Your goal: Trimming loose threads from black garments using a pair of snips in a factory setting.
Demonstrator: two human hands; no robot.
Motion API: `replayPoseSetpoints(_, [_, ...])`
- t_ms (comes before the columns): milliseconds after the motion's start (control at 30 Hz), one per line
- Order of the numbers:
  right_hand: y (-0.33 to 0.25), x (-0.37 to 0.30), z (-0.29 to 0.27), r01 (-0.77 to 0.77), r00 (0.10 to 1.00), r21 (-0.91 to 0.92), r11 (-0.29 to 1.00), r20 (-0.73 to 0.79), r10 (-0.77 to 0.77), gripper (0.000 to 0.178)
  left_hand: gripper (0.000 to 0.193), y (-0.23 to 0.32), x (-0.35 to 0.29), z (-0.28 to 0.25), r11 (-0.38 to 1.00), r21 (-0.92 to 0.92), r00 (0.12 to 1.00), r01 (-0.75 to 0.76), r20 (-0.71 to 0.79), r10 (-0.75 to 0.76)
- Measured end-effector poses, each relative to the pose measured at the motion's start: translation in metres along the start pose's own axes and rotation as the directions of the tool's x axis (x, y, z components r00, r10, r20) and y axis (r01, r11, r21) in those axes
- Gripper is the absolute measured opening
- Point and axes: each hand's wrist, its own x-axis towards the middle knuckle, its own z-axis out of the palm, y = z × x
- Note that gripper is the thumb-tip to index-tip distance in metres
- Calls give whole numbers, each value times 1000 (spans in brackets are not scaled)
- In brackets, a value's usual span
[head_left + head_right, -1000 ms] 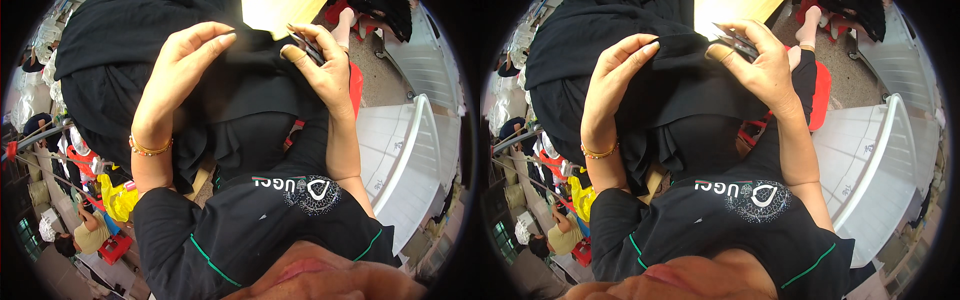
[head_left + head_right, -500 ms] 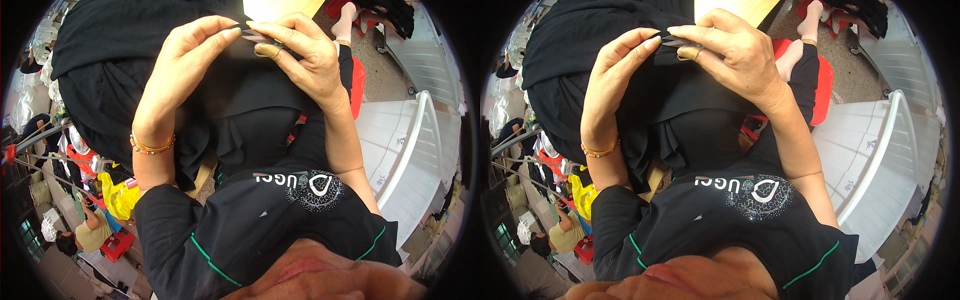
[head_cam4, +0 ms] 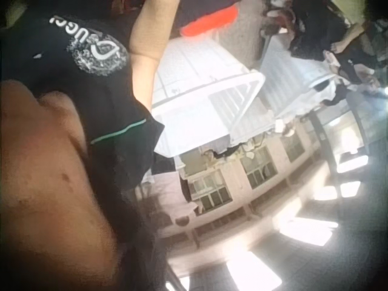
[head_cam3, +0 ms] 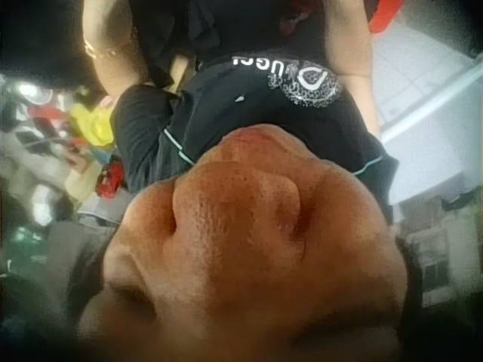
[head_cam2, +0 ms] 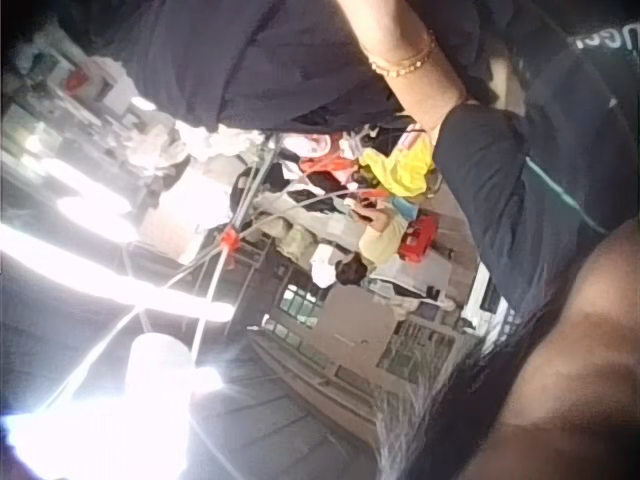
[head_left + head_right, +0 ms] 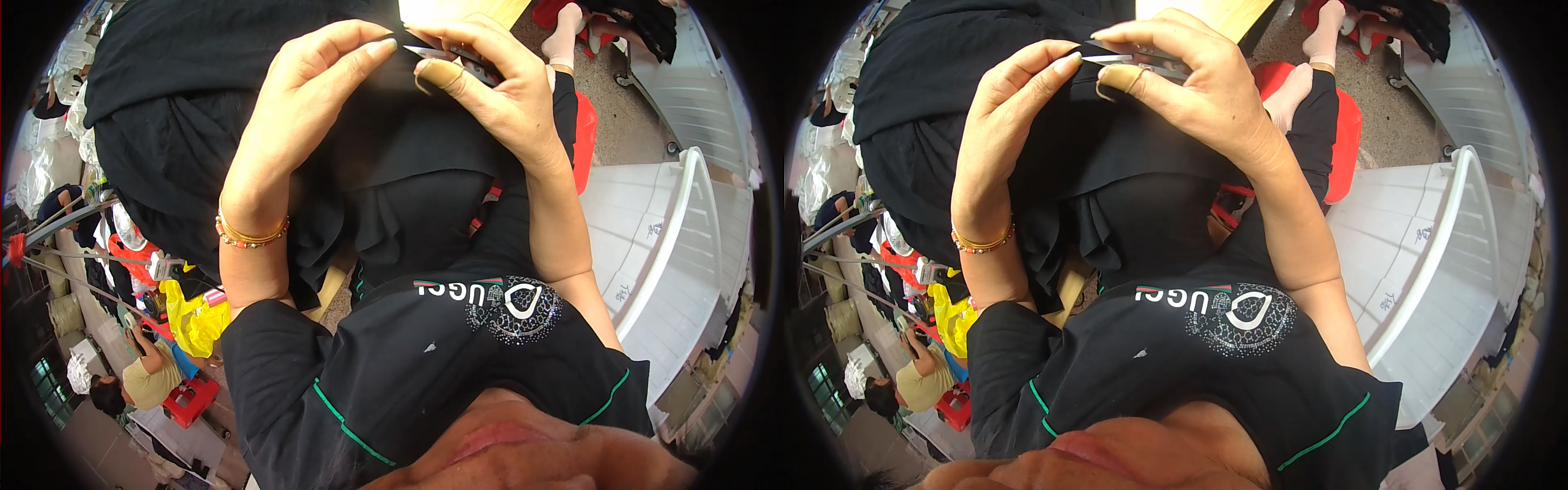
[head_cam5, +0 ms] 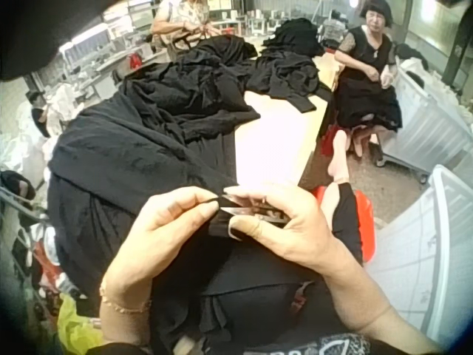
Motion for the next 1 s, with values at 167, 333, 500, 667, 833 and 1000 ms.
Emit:
replayPoseSetpoints(167, [5,3,-6,-88,994,-65,994,65,92,17,20,4,-1,-17,867,496,999,-53,24,47])
replayPoseSetpoints(333, [10,8,-24,-251,966,60,966,-39,254,10,18,11,-7,-47,719,689,994,-97,26,109])
replayPoseSetpoints(500, [18,11,-18,-145,989,-98,985,24,148,14,24,1,-8,-49,994,98,999,39,20,-41])
replayPoseSetpoints(667, [-17,14,0,-266,963,-42,963,27,267,36,24,2,-10,-45,992,116,999,39,2,-40])
replayPoseSetpoints(833, [-28,21,4,-108,985,-96,990,128,120,38,23,2,-8,-45,997,57,998,55,-7,-55])
replayPoseSetpoints(1000, [3,11,3,41,999,-89,995,13,-40,29,24,5,-1,-52,902,426,987,63,107,-119])
